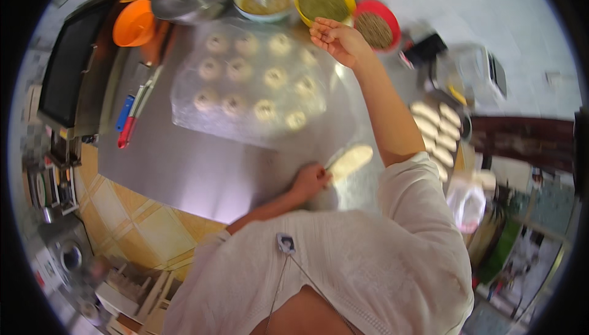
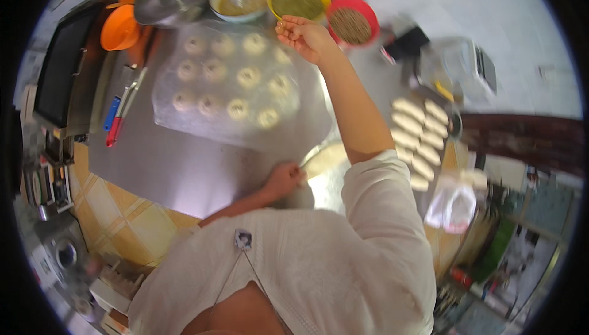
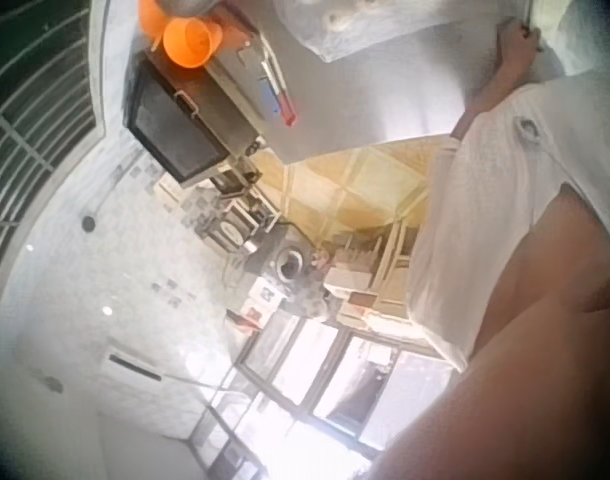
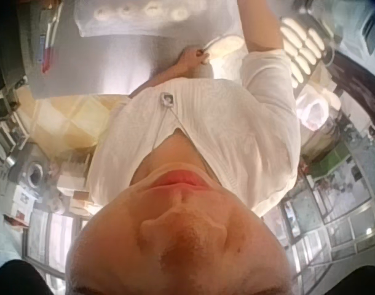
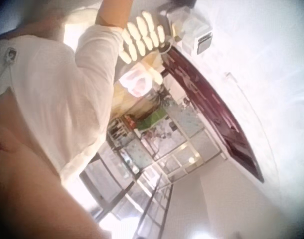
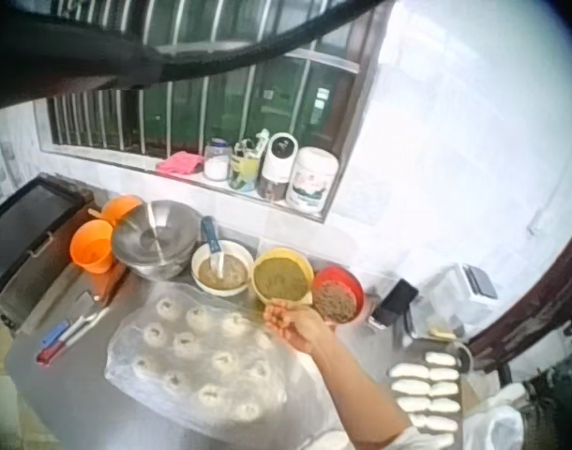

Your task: The person prepares dough buns by flattening dough pieces, spreading a green filling, and rolling them into cylindrical shapes. They then cover the finished buns with a plastic sheet.

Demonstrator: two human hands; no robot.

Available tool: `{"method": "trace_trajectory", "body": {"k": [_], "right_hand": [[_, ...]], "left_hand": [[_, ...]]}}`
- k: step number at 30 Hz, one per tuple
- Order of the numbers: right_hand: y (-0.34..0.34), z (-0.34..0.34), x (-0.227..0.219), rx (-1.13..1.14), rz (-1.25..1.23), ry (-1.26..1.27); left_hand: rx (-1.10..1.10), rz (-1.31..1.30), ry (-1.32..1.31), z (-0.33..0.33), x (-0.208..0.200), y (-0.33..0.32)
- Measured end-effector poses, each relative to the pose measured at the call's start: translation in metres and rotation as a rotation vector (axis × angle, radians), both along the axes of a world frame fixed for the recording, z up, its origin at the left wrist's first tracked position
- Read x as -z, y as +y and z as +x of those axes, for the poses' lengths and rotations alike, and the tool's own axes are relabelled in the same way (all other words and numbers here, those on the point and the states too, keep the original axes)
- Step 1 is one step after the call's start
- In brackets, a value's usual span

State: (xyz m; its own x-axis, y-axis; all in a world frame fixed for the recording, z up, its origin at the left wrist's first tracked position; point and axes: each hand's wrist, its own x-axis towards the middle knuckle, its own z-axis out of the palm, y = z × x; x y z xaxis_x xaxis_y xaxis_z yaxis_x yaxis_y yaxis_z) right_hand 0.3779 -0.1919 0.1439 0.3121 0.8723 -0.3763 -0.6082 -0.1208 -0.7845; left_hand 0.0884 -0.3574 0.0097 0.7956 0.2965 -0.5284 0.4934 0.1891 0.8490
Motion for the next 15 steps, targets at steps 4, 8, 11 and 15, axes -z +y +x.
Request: {"method": "trace_trajectory", "body": {"k": [4, 8, 11, 15], "right_hand": [[-0.187, -0.048, 0.021, 0.167, -0.146, -0.172], [-0.296, -0.137, 0.109, 0.179, -0.653, -1.230], [-0.305, -0.231, 0.132, 0.033, -0.530, -1.810], [-0.290, -0.204, 0.097, 0.201, -0.588, -1.550]], "left_hand": [[0.026, -0.105, 0.006, 0.005, 0.016, -0.002], [0.007, -0.142, -0.010, 0.005, 0.021, -0.002], [-0.029, -0.092, -0.009, 0.002, 0.028, -0.004], [-0.013, -0.187, -0.001, -0.006, 0.023, -0.002]]}}
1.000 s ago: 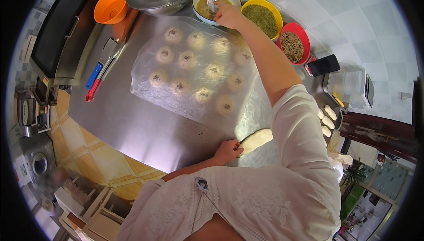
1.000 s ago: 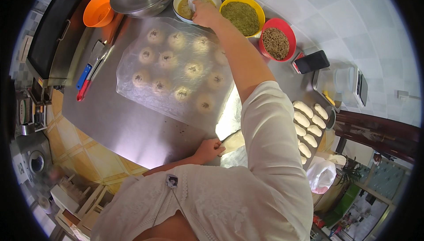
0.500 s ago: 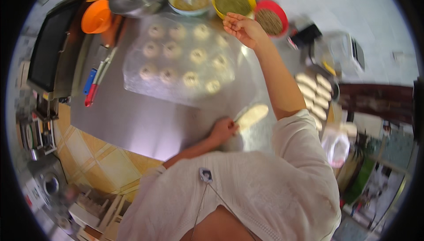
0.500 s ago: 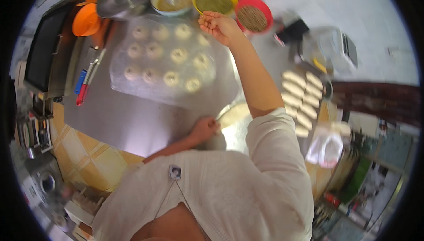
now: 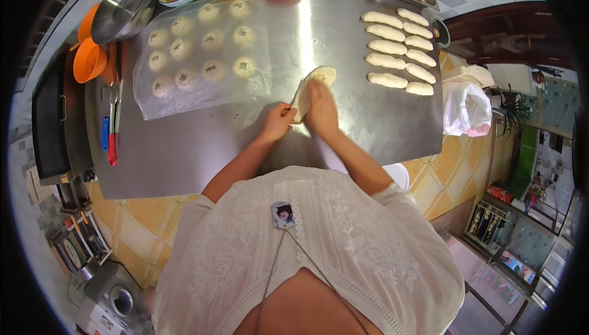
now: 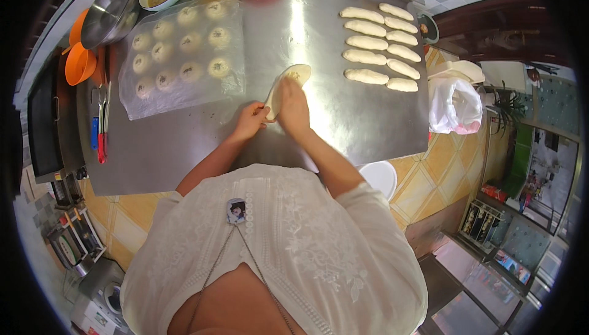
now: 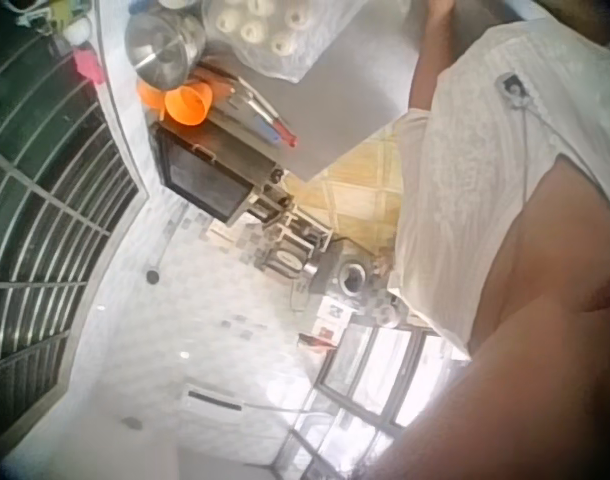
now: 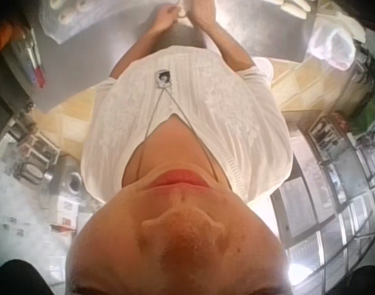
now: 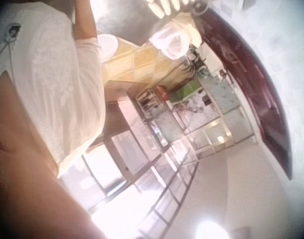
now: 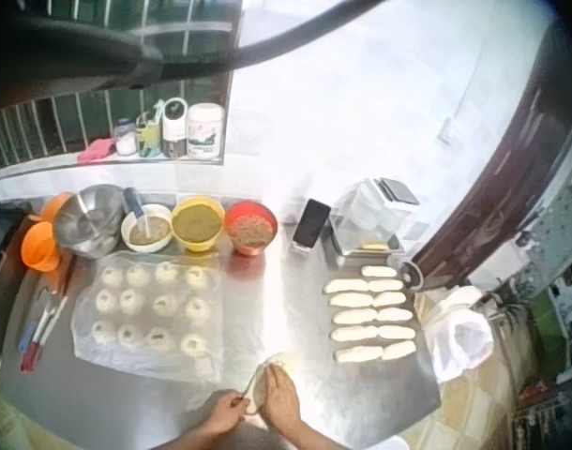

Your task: The person prepares dough buns by flattening dough pieces, spreading a green filling, and rolling them into cylindrical shapes. They then cover the finished buns with a plastic sheet.

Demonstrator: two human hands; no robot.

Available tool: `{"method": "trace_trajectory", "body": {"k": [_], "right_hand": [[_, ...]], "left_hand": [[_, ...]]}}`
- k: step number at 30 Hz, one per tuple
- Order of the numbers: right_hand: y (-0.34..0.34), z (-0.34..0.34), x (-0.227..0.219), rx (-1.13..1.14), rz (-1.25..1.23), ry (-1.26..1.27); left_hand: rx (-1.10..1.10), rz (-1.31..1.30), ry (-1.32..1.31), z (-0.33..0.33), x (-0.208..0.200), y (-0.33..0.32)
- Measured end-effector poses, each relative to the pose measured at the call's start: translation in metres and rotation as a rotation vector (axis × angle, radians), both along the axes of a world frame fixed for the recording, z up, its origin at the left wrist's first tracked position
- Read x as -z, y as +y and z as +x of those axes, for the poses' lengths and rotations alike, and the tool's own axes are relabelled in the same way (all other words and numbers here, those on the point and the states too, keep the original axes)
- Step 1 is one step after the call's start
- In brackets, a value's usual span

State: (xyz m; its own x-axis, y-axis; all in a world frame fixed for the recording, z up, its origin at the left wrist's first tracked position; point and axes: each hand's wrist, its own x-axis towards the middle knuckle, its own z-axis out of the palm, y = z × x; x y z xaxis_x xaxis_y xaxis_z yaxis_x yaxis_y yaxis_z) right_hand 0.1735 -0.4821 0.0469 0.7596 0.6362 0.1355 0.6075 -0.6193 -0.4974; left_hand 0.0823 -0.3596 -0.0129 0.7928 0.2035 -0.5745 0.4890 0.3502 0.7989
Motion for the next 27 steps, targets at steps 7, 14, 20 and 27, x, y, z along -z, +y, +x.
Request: {"method": "trace_trajectory", "body": {"k": [7, 14, 20, 27], "right_hand": [[-0.006, -0.044, 0.007, -0.150, -0.161, -0.032], [0.146, 0.124, -0.068, -0.126, 0.168, -0.028], [0.311, 0.243, -0.063, -0.185, 0.013, -0.234], [0.362, 0.279, -0.014, -0.218, -0.140, -0.294]], "left_hand": [[-0.007, 0.089, -0.069, -0.005, 0.030, -0.001], [0.013, 0.028, -0.037, -0.003, -0.001, -0.001], [0.092, 0.044, 0.029, -0.001, -0.025, 0.007], [0.037, 0.010, 0.003, -0.001, -0.030, 0.010]]}}
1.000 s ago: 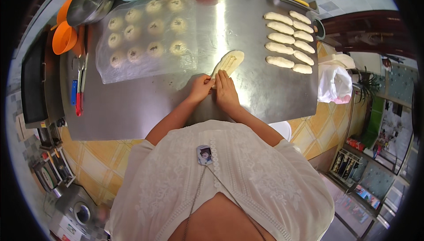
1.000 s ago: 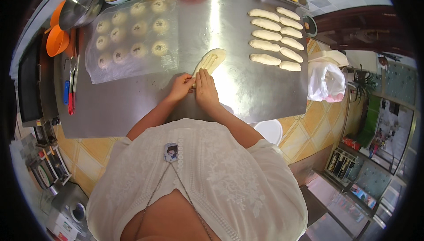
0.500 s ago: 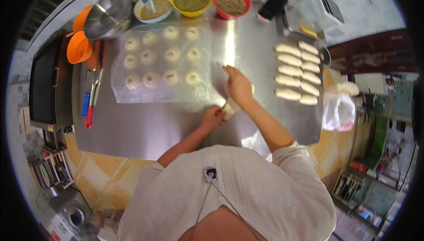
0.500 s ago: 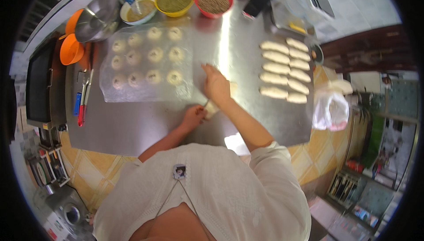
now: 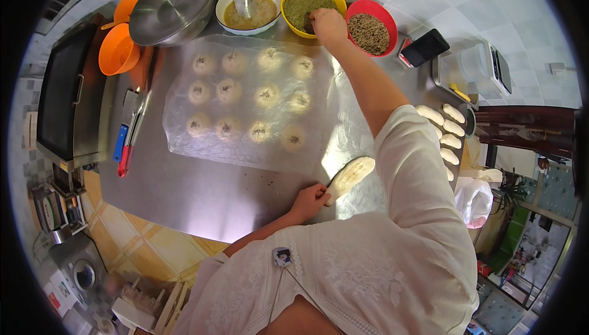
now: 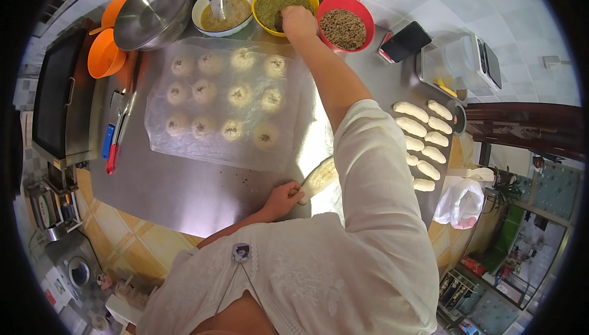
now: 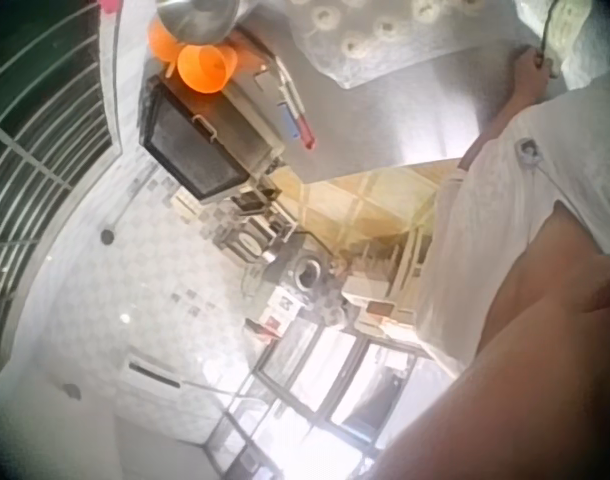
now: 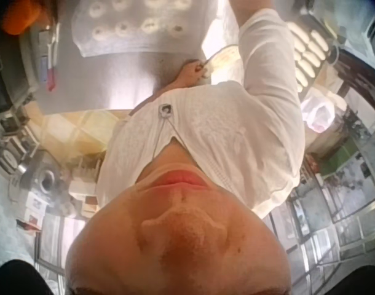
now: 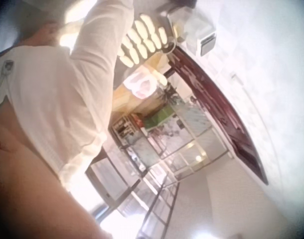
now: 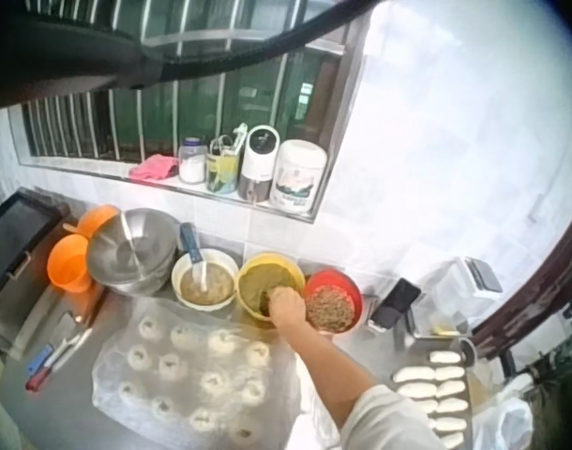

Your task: The person prepares dough buns by flattening dough pieces, spreading a green filling, and rolling them into cylindrical shapes. They then cover the finished buns with a plastic sheet.

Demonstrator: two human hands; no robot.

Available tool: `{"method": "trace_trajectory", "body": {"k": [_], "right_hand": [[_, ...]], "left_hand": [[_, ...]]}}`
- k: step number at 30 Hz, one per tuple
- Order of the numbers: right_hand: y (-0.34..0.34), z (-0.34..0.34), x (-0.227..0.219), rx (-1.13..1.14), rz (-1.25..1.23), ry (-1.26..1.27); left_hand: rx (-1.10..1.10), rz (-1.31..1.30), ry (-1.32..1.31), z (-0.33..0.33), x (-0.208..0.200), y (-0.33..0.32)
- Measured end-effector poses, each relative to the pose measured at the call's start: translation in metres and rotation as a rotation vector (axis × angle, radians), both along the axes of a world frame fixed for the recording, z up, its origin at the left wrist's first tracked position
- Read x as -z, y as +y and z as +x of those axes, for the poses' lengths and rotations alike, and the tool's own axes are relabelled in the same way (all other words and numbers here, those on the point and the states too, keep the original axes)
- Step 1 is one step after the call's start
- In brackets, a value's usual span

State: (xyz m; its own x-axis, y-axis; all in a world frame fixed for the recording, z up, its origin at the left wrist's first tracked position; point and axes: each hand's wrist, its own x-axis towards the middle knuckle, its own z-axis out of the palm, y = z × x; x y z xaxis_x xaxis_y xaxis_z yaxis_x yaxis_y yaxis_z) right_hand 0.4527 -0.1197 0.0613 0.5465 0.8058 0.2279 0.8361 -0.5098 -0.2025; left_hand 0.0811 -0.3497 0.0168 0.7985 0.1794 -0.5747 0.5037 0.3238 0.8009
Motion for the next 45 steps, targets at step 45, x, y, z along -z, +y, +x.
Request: {"method": "trace_trajectory", "body": {"k": [45], "right_hand": [[-0.387, -0.296, 0.059, 0.177, 0.166, 0.099]], "left_hand": [[-0.068, -0.038, -0.026, -0.016, 0.015, -0.012]]}}
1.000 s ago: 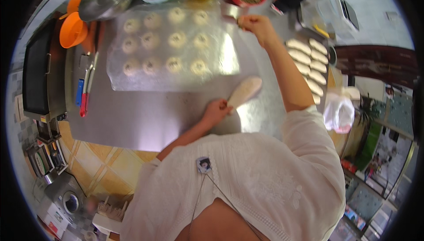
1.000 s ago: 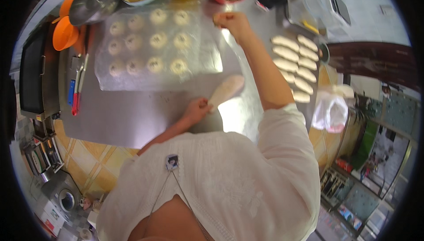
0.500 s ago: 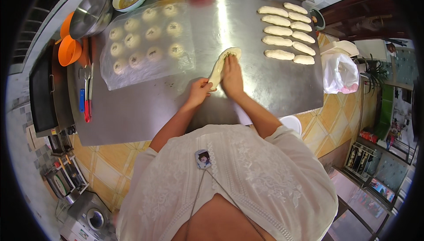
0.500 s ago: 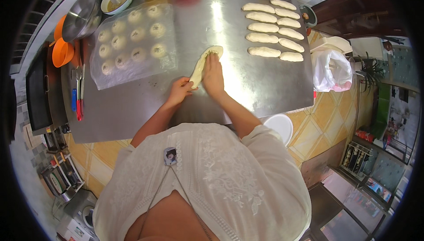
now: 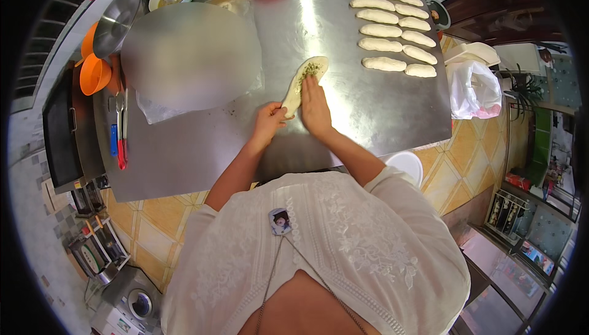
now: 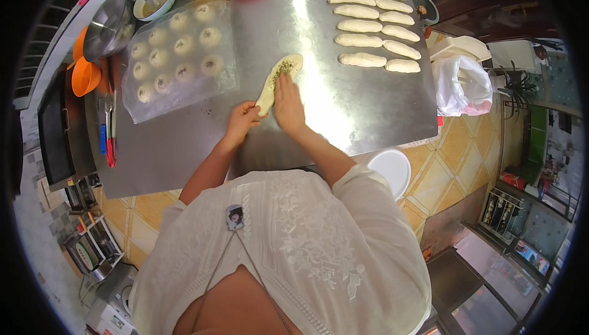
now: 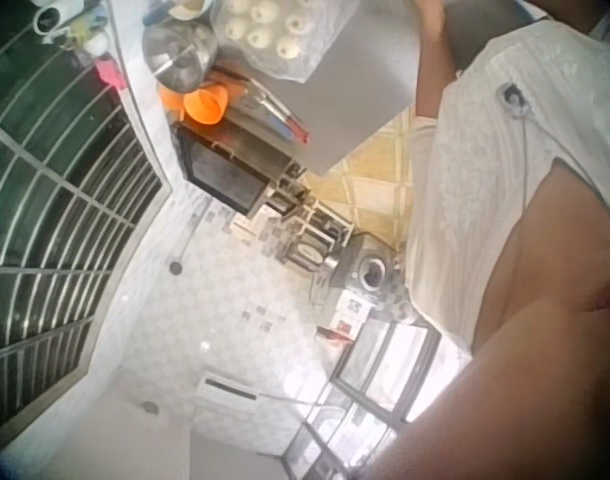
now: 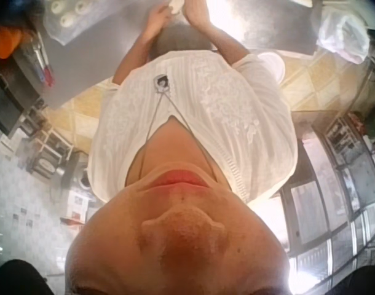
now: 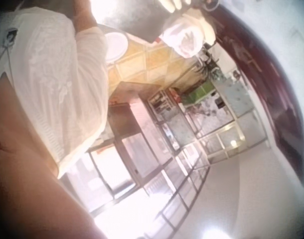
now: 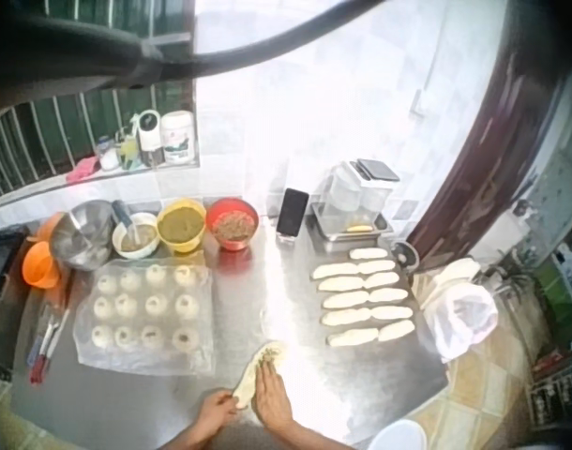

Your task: The person prepares dough buns by flattening dough pieces, spreading a green filling, and rolling them into cylindrical shapes. They then cover the finished buns with a plastic sheet.

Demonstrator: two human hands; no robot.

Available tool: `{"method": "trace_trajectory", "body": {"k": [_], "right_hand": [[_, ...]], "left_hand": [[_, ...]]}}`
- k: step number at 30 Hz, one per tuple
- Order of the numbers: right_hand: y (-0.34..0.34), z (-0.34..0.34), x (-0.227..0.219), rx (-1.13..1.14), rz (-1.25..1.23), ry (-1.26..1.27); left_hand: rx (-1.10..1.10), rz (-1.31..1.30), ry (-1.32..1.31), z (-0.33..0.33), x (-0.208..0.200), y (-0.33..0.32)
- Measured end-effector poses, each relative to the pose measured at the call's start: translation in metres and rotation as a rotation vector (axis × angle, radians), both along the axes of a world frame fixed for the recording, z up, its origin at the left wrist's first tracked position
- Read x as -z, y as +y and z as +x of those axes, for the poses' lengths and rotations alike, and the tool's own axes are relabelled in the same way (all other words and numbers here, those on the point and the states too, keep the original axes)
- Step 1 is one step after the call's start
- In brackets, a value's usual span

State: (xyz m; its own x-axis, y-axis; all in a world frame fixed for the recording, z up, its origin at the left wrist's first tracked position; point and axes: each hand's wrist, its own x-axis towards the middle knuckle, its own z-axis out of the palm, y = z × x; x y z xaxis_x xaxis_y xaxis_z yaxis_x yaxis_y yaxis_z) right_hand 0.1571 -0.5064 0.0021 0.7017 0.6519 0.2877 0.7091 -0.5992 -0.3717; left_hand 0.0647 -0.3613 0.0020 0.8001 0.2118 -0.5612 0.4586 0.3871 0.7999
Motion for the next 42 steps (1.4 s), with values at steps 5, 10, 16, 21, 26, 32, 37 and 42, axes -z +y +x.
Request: {"method": "trace_trajectory", "body": {"k": [5, 10, 16, 21, 26, 32, 37, 42], "right_hand": [[0.006, -0.060, -0.003, -0.053, 0.032, 0.039], [0.006, -0.014, -0.029, -0.076, 0.135, 0.466], [0.003, 0.106, -0.025, 0.117, 0.041, 0.254], [0.002, 0.021, -0.011, 0.096, -0.086, 0.113], [0.003, -0.060, -0.017, -0.094, -0.159, 0.172], [0.012, -0.038, -0.051, -0.202, -0.247, 0.280], [0.042, 0.022, -0.085, -0.221, -0.171, 0.460], [0.181, 0.169, -0.123, -0.223, 0.056, 0.283]], "left_hand": [[-0.052, 0.018, 0.035, -0.006, 0.016, 0.001], [-0.026, -0.003, 0.016, -0.010, 0.015, 0.004], [0.054, 0.020, 0.008, -0.005, 0.006, 0.005], [-0.012, -0.020, 0.032, -0.007, 0.012, 0.001], [-0.074, -0.177, 0.077, -0.008, 0.018, 0.005], [-0.102, -0.180, 0.055, -0.005, 0.009, 0.010], [-0.060, -0.116, 0.071, -0.006, 0.019, 0.003], [-0.043, -0.141, 0.068, -0.006, 0.002, 0.006]]}}
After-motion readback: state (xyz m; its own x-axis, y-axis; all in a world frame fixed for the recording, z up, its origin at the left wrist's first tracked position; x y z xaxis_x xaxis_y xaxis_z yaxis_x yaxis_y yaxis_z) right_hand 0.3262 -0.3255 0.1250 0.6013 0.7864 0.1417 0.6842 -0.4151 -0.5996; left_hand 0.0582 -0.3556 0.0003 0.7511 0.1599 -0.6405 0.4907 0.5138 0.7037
